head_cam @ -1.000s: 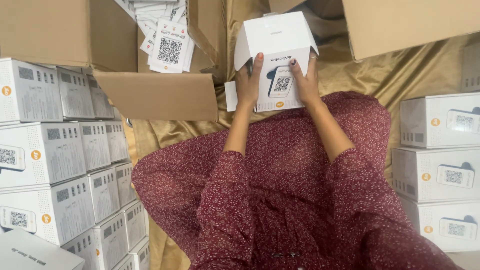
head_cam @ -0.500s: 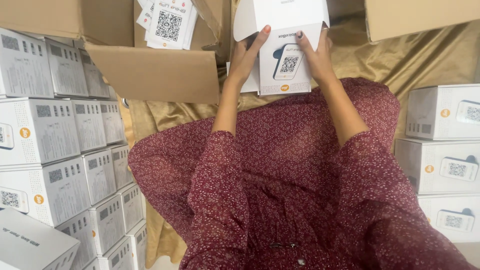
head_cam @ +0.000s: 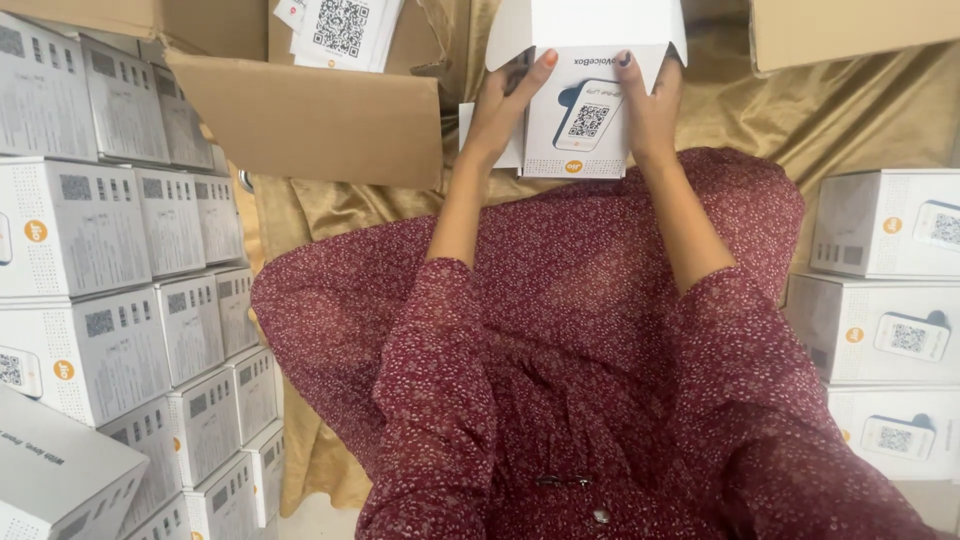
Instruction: The person applies QR code labels to electronic device boxes and places items inside.
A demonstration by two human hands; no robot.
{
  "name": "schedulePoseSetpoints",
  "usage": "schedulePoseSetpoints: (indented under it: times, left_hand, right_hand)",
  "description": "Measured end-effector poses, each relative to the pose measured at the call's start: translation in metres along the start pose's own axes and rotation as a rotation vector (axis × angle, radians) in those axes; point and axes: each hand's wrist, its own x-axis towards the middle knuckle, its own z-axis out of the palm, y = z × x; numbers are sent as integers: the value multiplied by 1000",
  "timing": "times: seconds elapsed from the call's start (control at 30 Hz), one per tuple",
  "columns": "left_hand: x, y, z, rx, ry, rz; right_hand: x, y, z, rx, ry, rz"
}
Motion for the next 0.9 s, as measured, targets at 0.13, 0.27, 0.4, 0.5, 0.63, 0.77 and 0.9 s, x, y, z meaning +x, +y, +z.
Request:
schedulePoseSetpoints:
  times: [0.13, 0.27, 0.4, 0.5, 0.63, 0.77, 0.9]
  left_hand:
    - [-22, 10, -18, 79, -87, -50]
    - [-47, -1, -24, -118, 59, -55]
    - [-57, -65, -21, 142, 272, 60]
    - [-52, -108, -21, 134, 283, -162]
    - [-53, -82, -19, -311, 291, -157]
    - [-53, -58, -16, -96, 356, 182]
    - [-48, -50, -6, -267, 177, 245]
  right_hand:
    - [-19, 9, -3, -103, 115, -46]
    - [-32, 7, -4, 37, 145, -353]
    - [-52, 22, -29, 150, 235, -457]
    - [-72, 19, -43, 192, 198, -500]
    - [-76, 86, -84, 81, 402, -520]
    - [-79, -35, -46, 378, 342, -441]
    - [-73, -33, -44, 247, 419, -608]
